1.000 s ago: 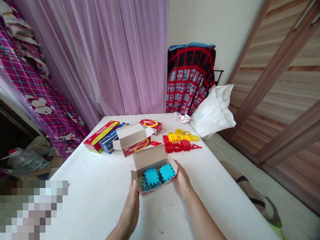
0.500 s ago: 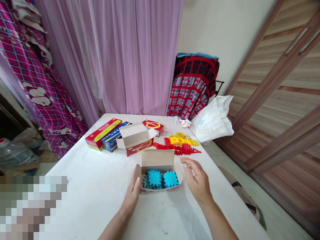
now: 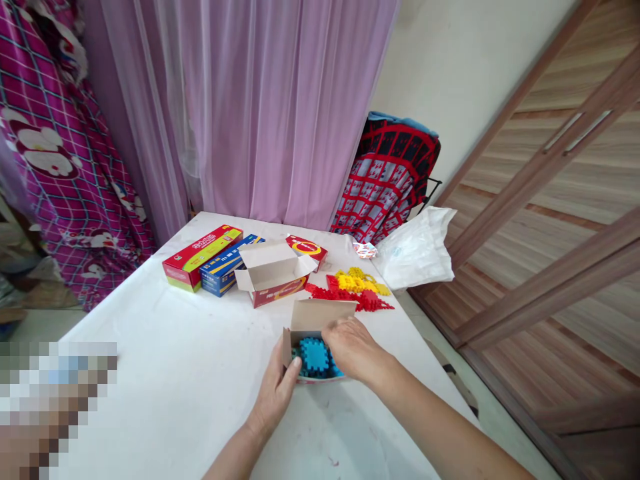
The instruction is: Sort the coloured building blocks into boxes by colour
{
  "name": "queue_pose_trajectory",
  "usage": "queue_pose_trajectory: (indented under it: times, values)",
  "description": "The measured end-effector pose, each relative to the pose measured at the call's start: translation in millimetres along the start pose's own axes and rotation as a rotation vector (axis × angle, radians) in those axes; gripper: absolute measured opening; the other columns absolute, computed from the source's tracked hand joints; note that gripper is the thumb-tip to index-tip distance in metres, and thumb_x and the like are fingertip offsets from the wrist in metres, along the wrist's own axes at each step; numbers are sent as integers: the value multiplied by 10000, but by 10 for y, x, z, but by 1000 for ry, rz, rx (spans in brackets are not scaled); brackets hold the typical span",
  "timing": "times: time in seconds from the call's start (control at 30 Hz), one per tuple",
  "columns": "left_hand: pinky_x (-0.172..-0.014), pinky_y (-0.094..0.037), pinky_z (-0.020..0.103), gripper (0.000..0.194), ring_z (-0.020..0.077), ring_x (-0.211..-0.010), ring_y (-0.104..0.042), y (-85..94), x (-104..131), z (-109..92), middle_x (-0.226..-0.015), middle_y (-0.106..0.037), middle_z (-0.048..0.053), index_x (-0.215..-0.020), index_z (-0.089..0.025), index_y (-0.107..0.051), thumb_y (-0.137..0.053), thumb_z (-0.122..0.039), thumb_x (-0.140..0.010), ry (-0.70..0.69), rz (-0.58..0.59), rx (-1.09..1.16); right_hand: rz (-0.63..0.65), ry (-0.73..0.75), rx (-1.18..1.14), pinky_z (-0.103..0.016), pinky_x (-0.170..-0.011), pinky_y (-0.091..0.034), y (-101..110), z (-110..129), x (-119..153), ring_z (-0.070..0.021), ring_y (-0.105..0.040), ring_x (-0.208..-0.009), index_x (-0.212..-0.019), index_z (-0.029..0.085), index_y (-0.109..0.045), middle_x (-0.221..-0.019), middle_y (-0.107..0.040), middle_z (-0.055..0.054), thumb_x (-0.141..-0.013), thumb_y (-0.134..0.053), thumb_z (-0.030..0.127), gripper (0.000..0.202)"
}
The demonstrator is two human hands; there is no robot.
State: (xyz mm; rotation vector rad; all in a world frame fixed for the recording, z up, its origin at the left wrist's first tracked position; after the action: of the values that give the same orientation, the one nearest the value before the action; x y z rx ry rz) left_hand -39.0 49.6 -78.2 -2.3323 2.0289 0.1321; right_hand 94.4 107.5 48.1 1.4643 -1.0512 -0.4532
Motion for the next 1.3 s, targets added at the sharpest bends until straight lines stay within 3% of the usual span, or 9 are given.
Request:
queue_pose_trajectory:
  times: [0.13,0.3,0.87,1.07,1.3]
  values:
    - [-1190,-190,426,689,260,-1440,-249,-11,5,-10,-1510,-397,91,-1427,-186,-376,-492,-549,-853,-29,12,-1,87,6,4,-315,-782,-425,15,87,-17,-259,-668,-921,-935,163,-728,-943,-734,-149,-746,-571,117,250]
    - [-1173,-226,452,655,273,-1398,-341,-30,8,52,-1460,-460,121,-1417,-173,-380,-497,-499,-861,-69,5,-25,147,-22,-69,-308,-754,-466,-23,90,-60,-264,-684,-913,-897,184,-752,-952,-748,-137,-744,-565,95,258]
    - [-1142,-276,450,687,295,-1357,-396,-12,-3,69,-1420,-502,120,-1391,-178,-430,-576,-509,-807,-32,6,60,196,37,-143,-273,-748,-441,-45,141,-73,-248,-675,-972,-962,171,-740,-1001,-744,-113,-779,-555,104,268]
    - [-1128,-300,441,631,289,-1339,-420,-14,-6,-23,-1389,-527,123,-1369,-176,-454,-547,-490,-829,-53,33,23,140,33,-161,-300,-741,-418,-59,115,-72,-245,-669,-942,-942,182,-725,-985,-742,-108,-794,-514,110,268]
    - [-1116,-309,469,650,309,-1313,-444,-16,-15,82,-1367,-540,131,-1359,-171,-460,-561,-507,-811,-50,10,16,3,46,-254,-313,-774,-375,-166,72,-51,-233,-619,-970,-933,219,-682,-991,-716,-73,-777,-590,291,195]
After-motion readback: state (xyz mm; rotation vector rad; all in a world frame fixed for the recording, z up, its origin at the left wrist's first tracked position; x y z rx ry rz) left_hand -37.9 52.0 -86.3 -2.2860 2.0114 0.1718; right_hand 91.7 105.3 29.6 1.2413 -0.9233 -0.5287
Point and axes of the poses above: each hand's wrist, its own x-axis away from the middle knuckle, its own y-axis out of the back of the hand, z = x × y, the point moved 3 cm from there along -x, towards the middle knuckle
